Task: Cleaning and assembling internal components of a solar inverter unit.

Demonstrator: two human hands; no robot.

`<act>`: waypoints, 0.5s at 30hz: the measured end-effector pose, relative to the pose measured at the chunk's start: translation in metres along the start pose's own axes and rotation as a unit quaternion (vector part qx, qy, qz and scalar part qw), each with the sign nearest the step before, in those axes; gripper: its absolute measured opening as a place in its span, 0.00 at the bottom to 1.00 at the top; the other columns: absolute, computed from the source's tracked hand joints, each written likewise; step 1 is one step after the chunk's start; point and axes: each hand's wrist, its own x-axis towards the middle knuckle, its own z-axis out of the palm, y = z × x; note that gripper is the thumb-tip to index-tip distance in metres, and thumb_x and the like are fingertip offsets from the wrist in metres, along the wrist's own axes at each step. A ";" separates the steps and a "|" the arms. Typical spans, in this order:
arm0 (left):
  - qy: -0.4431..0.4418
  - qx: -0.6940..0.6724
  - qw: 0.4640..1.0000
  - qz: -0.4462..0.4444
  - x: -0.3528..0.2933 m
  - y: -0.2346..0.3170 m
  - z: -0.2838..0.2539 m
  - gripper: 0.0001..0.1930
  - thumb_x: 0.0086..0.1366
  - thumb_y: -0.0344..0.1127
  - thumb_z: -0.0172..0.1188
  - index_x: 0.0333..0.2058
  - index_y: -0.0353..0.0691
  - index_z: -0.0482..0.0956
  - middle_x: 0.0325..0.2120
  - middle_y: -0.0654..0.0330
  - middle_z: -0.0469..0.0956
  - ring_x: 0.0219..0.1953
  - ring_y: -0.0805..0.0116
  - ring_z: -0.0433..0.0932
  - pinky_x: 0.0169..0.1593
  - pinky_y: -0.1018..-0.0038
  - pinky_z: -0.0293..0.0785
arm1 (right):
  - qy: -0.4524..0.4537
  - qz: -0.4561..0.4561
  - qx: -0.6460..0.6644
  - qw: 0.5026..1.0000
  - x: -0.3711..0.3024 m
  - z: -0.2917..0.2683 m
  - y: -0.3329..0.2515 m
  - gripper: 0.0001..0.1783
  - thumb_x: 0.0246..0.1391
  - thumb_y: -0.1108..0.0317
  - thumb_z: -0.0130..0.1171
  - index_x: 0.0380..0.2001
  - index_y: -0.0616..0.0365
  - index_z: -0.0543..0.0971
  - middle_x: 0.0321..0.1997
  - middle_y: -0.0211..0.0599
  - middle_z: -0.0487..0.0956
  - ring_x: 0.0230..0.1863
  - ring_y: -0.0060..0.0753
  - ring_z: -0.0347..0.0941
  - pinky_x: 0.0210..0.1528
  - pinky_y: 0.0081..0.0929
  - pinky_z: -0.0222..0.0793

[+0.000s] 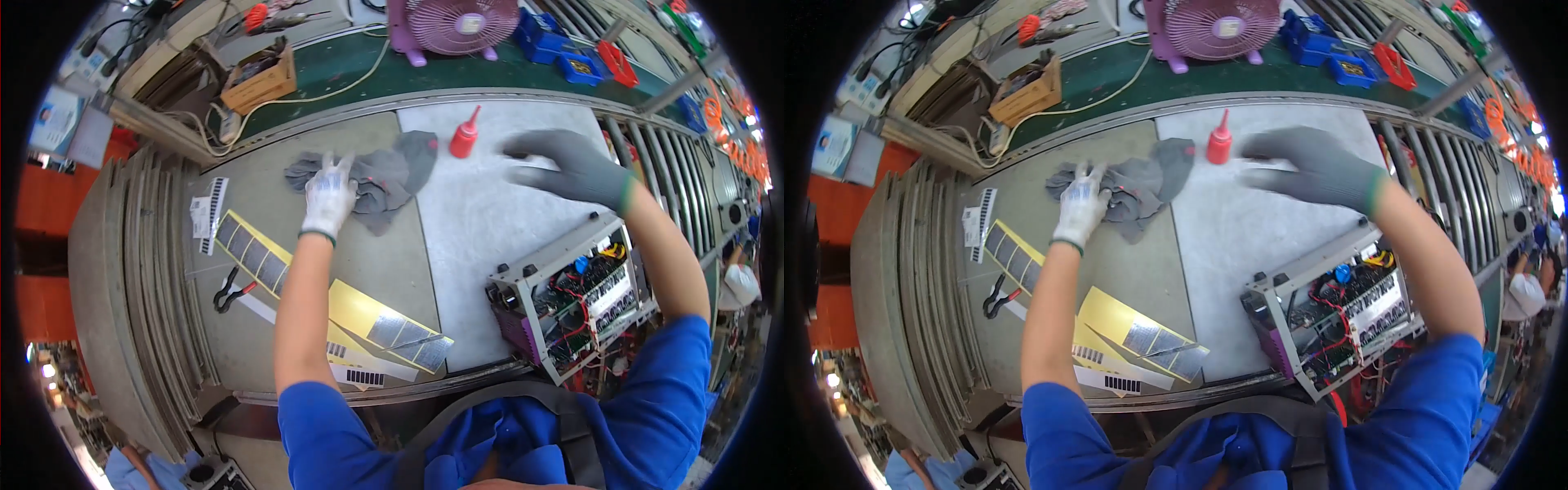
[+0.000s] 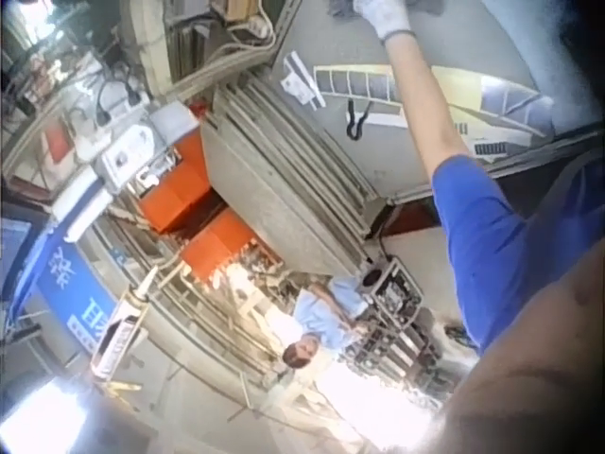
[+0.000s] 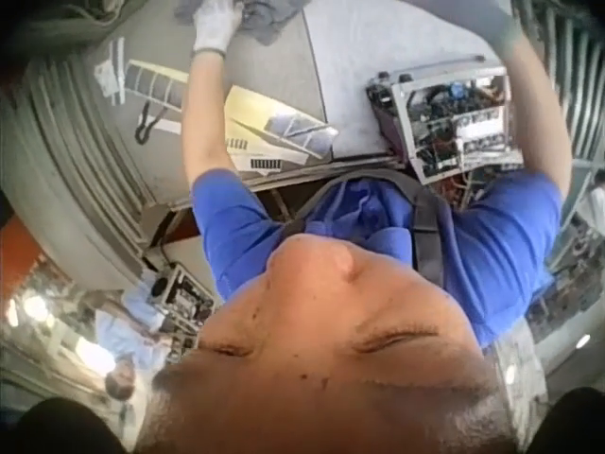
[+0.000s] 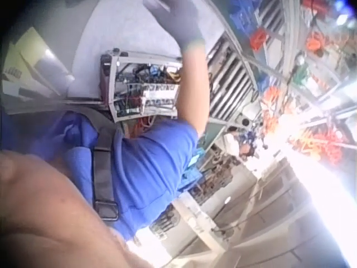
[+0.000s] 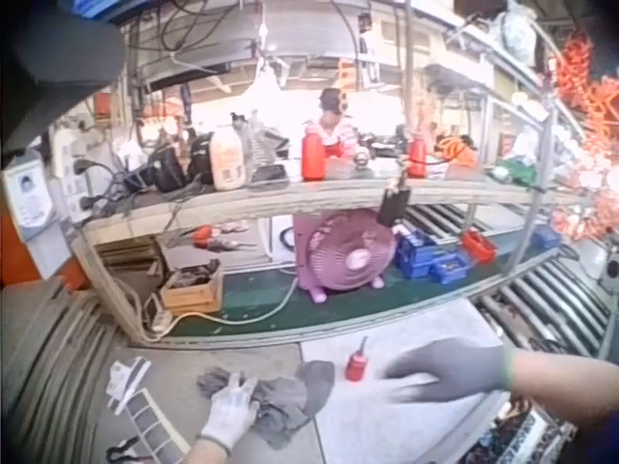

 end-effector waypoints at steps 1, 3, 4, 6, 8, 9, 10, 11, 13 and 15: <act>-0.003 0.003 1.000 -0.001 0.011 -0.006 -0.005 0.19 0.64 0.39 0.59 0.53 0.47 0.79 0.56 0.49 0.77 0.51 0.43 0.79 0.54 0.51 0.74 | 0.030 0.036 0.018 0.999 -0.039 -0.013 0.010 0.27 0.60 0.51 0.64 0.53 0.64 0.80 0.49 0.47 0.83 0.50 0.40 0.80 0.57 0.35 0.72; -0.099 0.013 0.994 -0.047 0.052 -0.005 -0.023 0.17 0.65 0.41 0.58 0.50 0.45 0.82 0.46 0.46 0.82 0.48 0.42 0.80 0.52 0.53 0.76 | 0.115 0.211 0.048 0.970 -0.147 -0.041 0.043 0.24 0.62 0.62 0.62 0.58 0.65 0.76 0.57 0.40 0.80 0.58 0.31 0.76 0.63 0.31 0.68; -0.029 -0.053 0.996 -0.060 0.068 -0.005 -0.033 0.16 0.66 0.42 0.57 0.48 0.43 0.83 0.43 0.45 0.83 0.47 0.42 0.80 0.53 0.54 0.75 | 0.201 0.281 0.068 0.936 -0.206 -0.049 0.058 0.23 0.61 0.65 0.63 0.56 0.65 0.78 0.54 0.40 0.82 0.57 0.29 0.76 0.62 0.30 0.68; 0.056 -0.119 0.985 -0.115 0.089 -0.054 -0.048 0.19 0.66 0.45 0.57 0.49 0.40 0.82 0.42 0.44 0.83 0.48 0.42 0.80 0.54 0.54 0.74 | 0.266 0.339 -0.002 0.902 -0.329 -0.067 0.086 0.19 0.63 0.68 0.57 0.55 0.67 0.78 0.54 0.39 0.81 0.58 0.29 0.74 0.62 0.28 0.66; 0.092 -0.117 0.964 -0.218 0.095 -0.090 -0.032 0.25 0.66 0.48 0.57 0.57 0.39 0.74 0.49 0.42 0.81 0.53 0.41 0.77 0.56 0.54 0.72 | 0.347 0.379 -0.018 0.858 -0.458 -0.059 0.129 0.17 0.68 0.68 0.53 0.54 0.68 0.77 0.50 0.36 0.80 0.53 0.25 0.73 0.58 0.24 0.67; 0.110 -0.099 0.948 -0.281 0.089 -0.089 -0.024 0.30 0.66 0.49 0.57 0.62 0.39 0.69 0.53 0.41 0.78 0.56 0.40 0.75 0.57 0.54 0.71 | 0.354 0.410 -0.006 0.840 -0.493 -0.050 0.127 0.18 0.69 0.66 0.53 0.54 0.67 0.77 0.49 0.34 0.80 0.51 0.23 0.73 0.55 0.21 0.67; 0.158 -0.001 0.960 -0.231 0.077 -0.106 -0.013 0.38 0.65 0.53 0.58 0.69 0.42 0.59 0.63 0.38 0.69 0.62 0.37 0.69 0.60 0.52 0.69 | 0.349 0.436 0.032 0.829 -0.515 -0.039 0.128 0.17 0.68 0.67 0.54 0.54 0.66 0.78 0.48 0.33 0.80 0.50 0.22 0.73 0.55 0.21 0.68; 0.150 -0.004 0.964 -0.219 0.070 -0.095 0.003 0.38 0.65 0.53 0.58 0.69 0.42 0.59 0.63 0.38 0.69 0.62 0.37 0.69 0.60 0.52 0.69 | 0.344 0.471 0.063 0.810 -0.538 -0.028 0.126 0.17 0.67 0.67 0.54 0.53 0.66 0.78 0.48 0.33 0.80 0.50 0.22 0.73 0.54 0.21 0.68; 0.106 -0.014 0.988 -0.114 0.050 -0.057 0.031 0.39 0.65 0.55 0.59 0.69 0.43 0.59 0.68 0.39 0.61 0.63 0.36 0.67 0.62 0.50 0.68 | 0.326 0.528 0.057 0.782 -0.533 -0.006 0.101 0.16 0.65 0.68 0.56 0.51 0.65 0.79 0.46 0.33 0.80 0.49 0.23 0.74 0.53 0.22 0.69; 0.008 0.069 0.993 -0.099 0.033 0.005 0.026 0.41 0.65 0.56 0.59 0.70 0.44 0.57 0.69 0.41 0.58 0.63 0.36 0.68 0.62 0.52 0.69 | 0.352 0.480 0.064 0.801 -0.574 0.028 0.119 0.14 0.62 0.67 0.59 0.45 0.66 0.80 0.39 0.32 0.80 0.44 0.23 0.73 0.49 0.24 0.69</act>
